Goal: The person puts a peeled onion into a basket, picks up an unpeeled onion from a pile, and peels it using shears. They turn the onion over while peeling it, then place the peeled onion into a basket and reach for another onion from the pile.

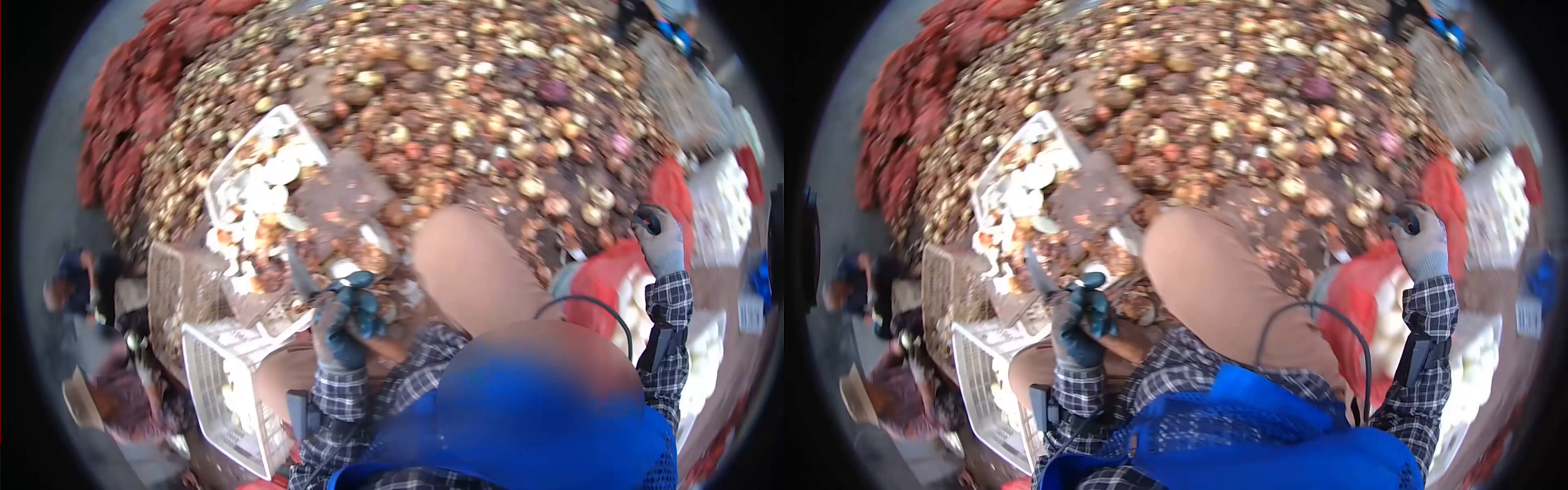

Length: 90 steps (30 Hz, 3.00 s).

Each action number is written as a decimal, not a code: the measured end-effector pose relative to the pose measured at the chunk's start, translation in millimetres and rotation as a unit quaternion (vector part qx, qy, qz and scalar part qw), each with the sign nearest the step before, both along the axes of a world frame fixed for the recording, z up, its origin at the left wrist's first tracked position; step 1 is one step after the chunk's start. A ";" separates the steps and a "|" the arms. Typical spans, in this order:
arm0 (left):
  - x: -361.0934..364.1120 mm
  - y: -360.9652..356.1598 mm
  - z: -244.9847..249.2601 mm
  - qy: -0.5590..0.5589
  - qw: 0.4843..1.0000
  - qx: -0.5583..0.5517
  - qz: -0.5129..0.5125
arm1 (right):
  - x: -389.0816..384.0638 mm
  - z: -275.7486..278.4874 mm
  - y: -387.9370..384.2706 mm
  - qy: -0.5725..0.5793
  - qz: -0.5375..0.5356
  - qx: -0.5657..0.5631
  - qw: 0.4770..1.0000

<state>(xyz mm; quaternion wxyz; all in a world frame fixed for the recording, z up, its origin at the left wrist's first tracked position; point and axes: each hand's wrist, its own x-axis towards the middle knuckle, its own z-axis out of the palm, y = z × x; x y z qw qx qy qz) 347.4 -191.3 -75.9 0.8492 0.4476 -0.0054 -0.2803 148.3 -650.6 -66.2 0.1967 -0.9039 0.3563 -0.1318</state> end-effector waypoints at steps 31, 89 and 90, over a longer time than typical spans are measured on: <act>71.3 -32.0 -3.3 0.188 0.969 0.137 0.083 | 422.2 -229.0 213.4 0.294 0.412 0.014 0.863; 88.1 -13.5 -21.1 0.276 0.944 0.096 0.152 | 546.6 -337.4 150.3 0.153 0.121 0.289 0.937; 86.8 -12.1 -20.1 0.276 0.945 0.095 0.151 | 542.9 -337.5 149.4 0.101 0.126 0.310 0.937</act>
